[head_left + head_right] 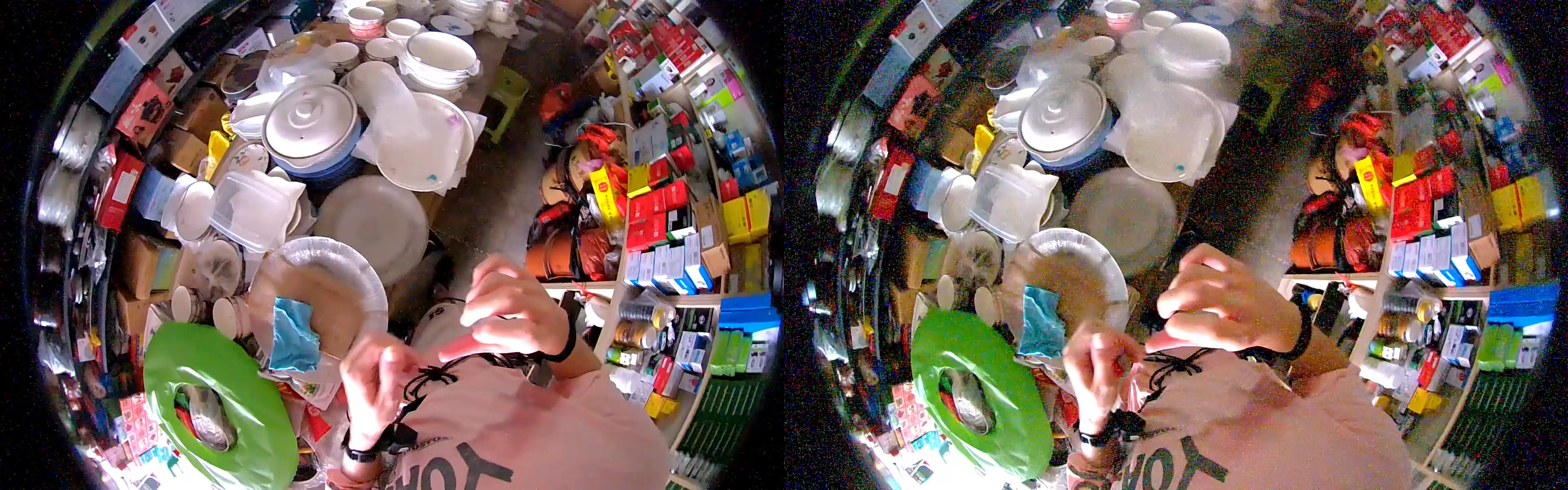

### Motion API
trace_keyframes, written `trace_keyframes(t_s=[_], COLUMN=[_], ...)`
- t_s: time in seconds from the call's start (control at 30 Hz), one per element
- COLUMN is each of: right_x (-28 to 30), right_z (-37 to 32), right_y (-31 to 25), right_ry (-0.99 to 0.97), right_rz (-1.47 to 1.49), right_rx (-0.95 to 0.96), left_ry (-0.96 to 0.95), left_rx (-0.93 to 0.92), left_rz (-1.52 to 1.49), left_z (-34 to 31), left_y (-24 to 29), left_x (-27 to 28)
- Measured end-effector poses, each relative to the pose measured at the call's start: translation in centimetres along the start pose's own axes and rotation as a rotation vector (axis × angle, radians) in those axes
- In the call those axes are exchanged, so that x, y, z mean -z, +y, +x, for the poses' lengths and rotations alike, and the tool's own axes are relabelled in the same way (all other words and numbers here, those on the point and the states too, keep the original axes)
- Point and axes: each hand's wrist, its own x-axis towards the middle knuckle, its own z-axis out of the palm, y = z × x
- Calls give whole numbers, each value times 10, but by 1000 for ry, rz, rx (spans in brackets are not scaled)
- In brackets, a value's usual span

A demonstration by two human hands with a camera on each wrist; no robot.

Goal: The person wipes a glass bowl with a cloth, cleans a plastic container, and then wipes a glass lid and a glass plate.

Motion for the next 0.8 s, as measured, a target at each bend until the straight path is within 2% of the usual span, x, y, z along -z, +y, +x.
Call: trace_keyframes(t_s=[0.07,0.1,0.13,0.17,0.23,0.3,0.37,0.4,0.47,0.5,0.53,0.6,0.63,0.7,0.73,0.77,0.8], right_x=[-2,6,2,-3,-7,-16,-28,-39,-68,-87,-109,-161,-186,-238,-255,-269,-281], right_z=[8,1,-10,-16,-19,-18,-3,7,19,21,21,18,20,9,7,5,5], right_y=[7,-1,-1,3,2,5,-3,-3,1,6,12,10,11,7,4,1,-2], right_ry=[-50,-77,16,73,117,116,0,-96,-279,-363,-397,-465,-492,-506,-506,-525,-541], right_rz=[-2,-45,-37,-52,-28,-2,-80,-63,-6,13,37,120,216,69,73,-40,-155], right_rx=[-5,-64,-118,-91,-109,-135,-351,-431,-543,-513,-404,-369,-306,-220,-211,-205,-201], left_ry=[15,-59,-66,-36,-41,-6,-37,29,324,470,627,875,927,944,905,853,832], left_rx=[44,70,-63,-194,-289,-250,-182,-96,12,16,76,83,94,240,223,109,178], left_rz=[-94,-165,-115,-44,53,66,18,102,32,134,135,197,220,49,2,-138,-180], left_z=[4,10,20,27,30,24,9,-2,-23,-30,-39,-51,-57,-61,-66,-68,-65], left_y=[-5,-9,-9,-6,-4,0,-9,-8,-9,-18,-37,-67,-89,-110,-142,-187,-164], left_x=[-6,-18,-36,-38,-39,-29,0,21,58,81,101,135,148,160,171,180,174])
